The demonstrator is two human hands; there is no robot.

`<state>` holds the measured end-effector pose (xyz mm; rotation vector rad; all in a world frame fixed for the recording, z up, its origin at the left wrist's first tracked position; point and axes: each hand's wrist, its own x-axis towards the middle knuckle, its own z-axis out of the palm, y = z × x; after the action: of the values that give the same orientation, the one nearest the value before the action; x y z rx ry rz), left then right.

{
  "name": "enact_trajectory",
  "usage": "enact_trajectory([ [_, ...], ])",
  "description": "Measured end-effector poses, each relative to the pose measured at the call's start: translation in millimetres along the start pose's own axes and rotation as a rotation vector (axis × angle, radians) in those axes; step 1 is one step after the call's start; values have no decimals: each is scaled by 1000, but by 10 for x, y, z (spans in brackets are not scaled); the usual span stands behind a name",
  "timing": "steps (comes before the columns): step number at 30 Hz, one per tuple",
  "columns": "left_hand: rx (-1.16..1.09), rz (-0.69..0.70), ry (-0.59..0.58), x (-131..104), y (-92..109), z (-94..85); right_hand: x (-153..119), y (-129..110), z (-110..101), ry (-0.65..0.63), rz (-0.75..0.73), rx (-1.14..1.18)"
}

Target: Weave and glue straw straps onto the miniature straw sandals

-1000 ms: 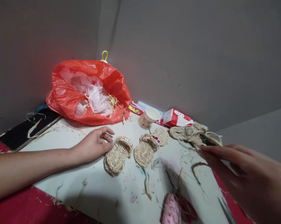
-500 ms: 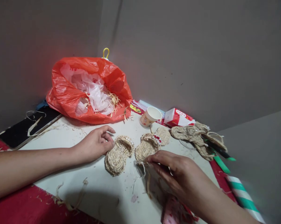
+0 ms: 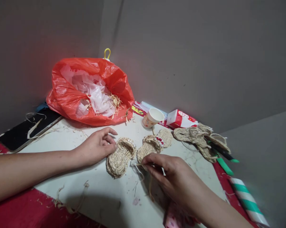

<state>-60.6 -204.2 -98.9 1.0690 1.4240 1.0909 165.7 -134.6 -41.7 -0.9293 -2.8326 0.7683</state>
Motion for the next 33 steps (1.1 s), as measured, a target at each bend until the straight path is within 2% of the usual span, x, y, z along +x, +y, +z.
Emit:
enact_trajectory([
  [7, -2, 9, -6, -11, 20, 17, 109, -47, 71, 27, -81, -71],
  [11, 0, -16, -14, -11, 13, 12, 54, -44, -39, 65, -105, -94],
  [15, -10, -31, -39, -14, 23, 8, -138, 237, -311, 177, -55, -175],
  [18, -3, -35, -29, -19, 37, 9, -310, 547, -453, 212, 29, -487],
  [20, 2, -19, -29, -18, 36, 9, -393, 614, -443, 255, 48, -676],
  [22, 3, 0, -41, -13, 29, 7, -428, 484, -341, 341, -10, -660],
  [24, 1, 6, -52, -7, 22, 4, -412, 199, -174, 374, -124, -422],
  [26, -5, 8, -54, -1, 16, 1, -347, -118, 18, 267, -177, -165],
  [28, -11, 12, -49, 3, 7, -2, -246, -344, 195, 157, -212, -4],
  [30, -21, 22, -47, 5, -4, -4, -133, -431, 330, 91, -209, 74],
  [33, -56, 24, -59, 7, -12, -4, 11, -394, 420, 73, -178, 123],
])
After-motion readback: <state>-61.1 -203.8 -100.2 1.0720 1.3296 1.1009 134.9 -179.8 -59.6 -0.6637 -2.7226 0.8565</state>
